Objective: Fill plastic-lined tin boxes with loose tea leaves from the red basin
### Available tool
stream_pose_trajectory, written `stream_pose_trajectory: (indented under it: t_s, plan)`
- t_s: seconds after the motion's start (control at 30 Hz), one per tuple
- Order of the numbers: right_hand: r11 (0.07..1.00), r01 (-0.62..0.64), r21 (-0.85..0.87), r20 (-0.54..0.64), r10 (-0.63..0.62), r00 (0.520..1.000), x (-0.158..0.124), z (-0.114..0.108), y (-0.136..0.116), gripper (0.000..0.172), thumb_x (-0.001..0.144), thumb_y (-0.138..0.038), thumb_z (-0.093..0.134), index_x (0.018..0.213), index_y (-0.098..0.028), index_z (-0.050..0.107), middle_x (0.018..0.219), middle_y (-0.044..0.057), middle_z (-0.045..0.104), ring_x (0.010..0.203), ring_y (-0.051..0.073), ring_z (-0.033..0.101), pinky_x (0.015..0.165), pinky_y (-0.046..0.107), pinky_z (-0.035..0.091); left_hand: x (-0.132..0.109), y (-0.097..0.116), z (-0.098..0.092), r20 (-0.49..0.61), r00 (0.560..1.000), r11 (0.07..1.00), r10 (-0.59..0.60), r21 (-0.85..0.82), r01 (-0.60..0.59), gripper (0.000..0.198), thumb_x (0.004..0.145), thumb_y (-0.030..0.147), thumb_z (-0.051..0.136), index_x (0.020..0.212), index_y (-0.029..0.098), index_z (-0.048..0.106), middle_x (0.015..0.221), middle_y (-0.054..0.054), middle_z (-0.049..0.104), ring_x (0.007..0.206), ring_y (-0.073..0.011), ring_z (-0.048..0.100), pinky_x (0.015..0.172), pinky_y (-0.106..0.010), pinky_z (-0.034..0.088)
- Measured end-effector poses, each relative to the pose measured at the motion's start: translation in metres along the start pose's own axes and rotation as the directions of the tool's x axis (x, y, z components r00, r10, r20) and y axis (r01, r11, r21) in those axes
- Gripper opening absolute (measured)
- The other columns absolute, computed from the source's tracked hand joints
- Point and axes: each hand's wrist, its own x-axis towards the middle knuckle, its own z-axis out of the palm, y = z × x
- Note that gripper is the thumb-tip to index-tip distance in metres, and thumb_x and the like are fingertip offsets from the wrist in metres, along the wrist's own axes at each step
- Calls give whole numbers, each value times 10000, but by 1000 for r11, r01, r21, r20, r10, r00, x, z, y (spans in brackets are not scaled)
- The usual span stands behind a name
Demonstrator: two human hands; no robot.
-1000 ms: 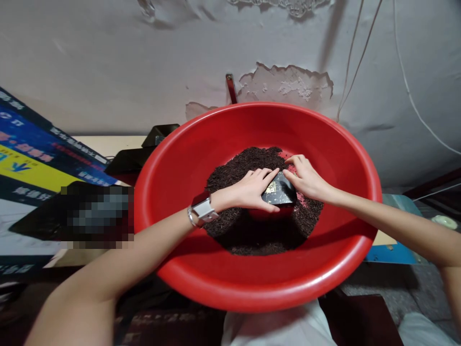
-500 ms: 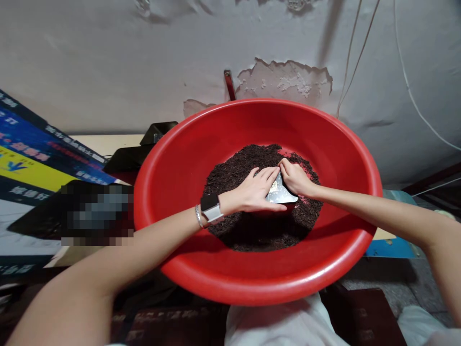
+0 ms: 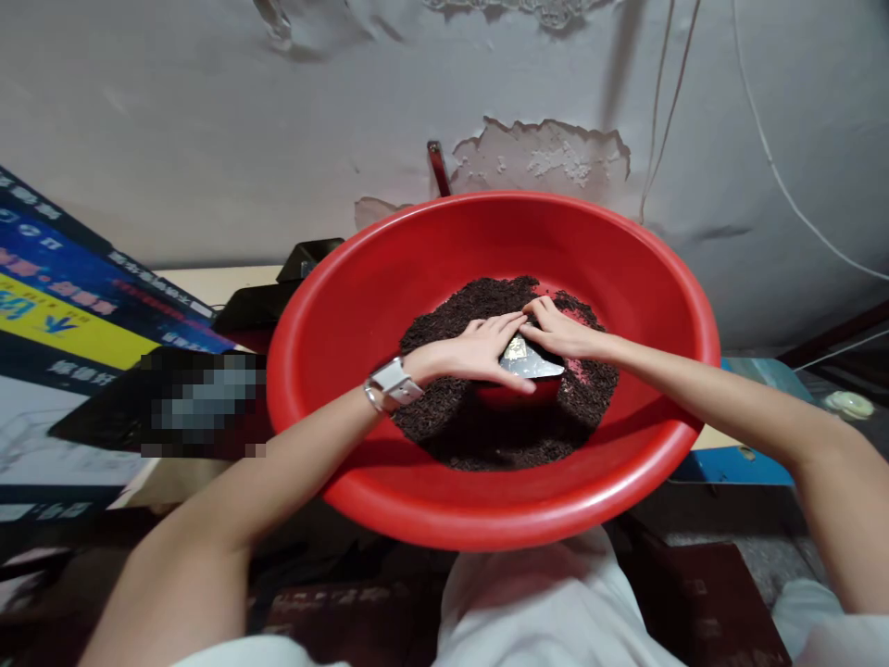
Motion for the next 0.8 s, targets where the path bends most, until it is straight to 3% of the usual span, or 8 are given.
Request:
stream_pose_trajectory:
  t_s: [0.1, 0.13, 0.2, 0.33, 0.47, 0.63, 0.73, 0.8]
  plan:
    - [989, 104, 101, 216, -124, 968, -8, -10, 8, 928, 654, -566, 701, 1380, -159, 290, 1433, 161, 236, 1336, 298, 334, 1108, 417, 304, -5, -7, -2, 48, 999, 999, -12, 37, 10, 1151, 614, 583, 660, 1506, 193, 46, 1490, -219, 256, 1332, -407, 287, 1014, -535, 332]
    - [984, 133, 123, 231, -158, 960, -11, -11, 10, 1084, 547, -561, 773, 1409, -171, 243, 1452, 164, 194, 1369, 321, 275, 1119, 434, 287, -6, -8, -1, 35, 999, 999, -18, 46, 16, 1135, 610, 532, 669, 1505, 186, 63, 1456, -222, 296, 1295, -408, 330, 989, -524, 365]
    - [969, 195, 150, 196, -223, 955, -15, -8, 15, 1234, 427, -500, 839, 1430, -162, 204, 1445, 179, 194, 1391, 339, 218, 1130, 461, 263, -6, -9, 2, 8, 1000, 998, -17, 54, 16, 1077, 608, 456, 664, 1494, 160, 128, 1391, -215, 354, 1235, -396, 386, 955, -496, 408]
    - [934, 328, 141, 64, -339, 938, -20, 5, 23, 1168, 430, -416, 827, 1403, -92, 266, 1324, 174, 353, 1335, 306, 320, 1106, 443, 308, -3, -12, 6, -36, 999, 999, 5, 38, -4, 1001, 603, 388, 663, 1471, 176, 212, 1328, -176, 395, 1190, -354, 420, 931, -464, 442]
    - [925, 370, 85, -64, -366, 928, -19, 7, 20, 1006, 520, -478, 715, 1354, -62, 335, 1247, 130, 416, 1258, 261, 424, 1045, 393, 369, -2, -20, 0, -64, 997, 999, 38, 8, -37, 1012, 611, 372, 665, 1489, 214, 189, 1317, -137, 413, 1177, -328, 441, 997, -465, 404]
    - [906, 362, 219, -190, -324, 927, -15, -14, 3, 982, 439, -379, 808, 1302, -187, 381, 1314, 142, 435, 1243, 289, 428, 1057, 475, 354, -6, -24, -33, -88, 996, 998, -27, -62, 22, 1047, 598, 414, 705, 1495, 234, 195, 1373, -121, 375, 1246, -317, 414, 1076, -463, 340]
    - [892, 321, 319, -276, -237, 931, -16, -31, -4, 946, 492, -381, 808, 1308, -211, 360, 1315, 136, 443, 1229, 291, 432, 1043, 483, 354, -12, -19, -57, -197, 974, 987, -110, -136, 84, 1044, 607, 490, 728, 1486, 245, 222, 1427, -109, 350, 1305, -307, 381, 1104, -437, 327]
    - [894, 273, 354, -355, -141, 924, -18, -41, -7, 915, 521, -390, 798, 1304, -201, 364, 1321, 138, 437, 1217, 292, 433, 1031, 475, 359, -14, -12, -68, -298, 937, 975, -183, -180, 133, 996, 649, 537, 706, 1476, 229, 244, 1466, -118, 333, 1327, -313, 369, 1102, -444, 332]
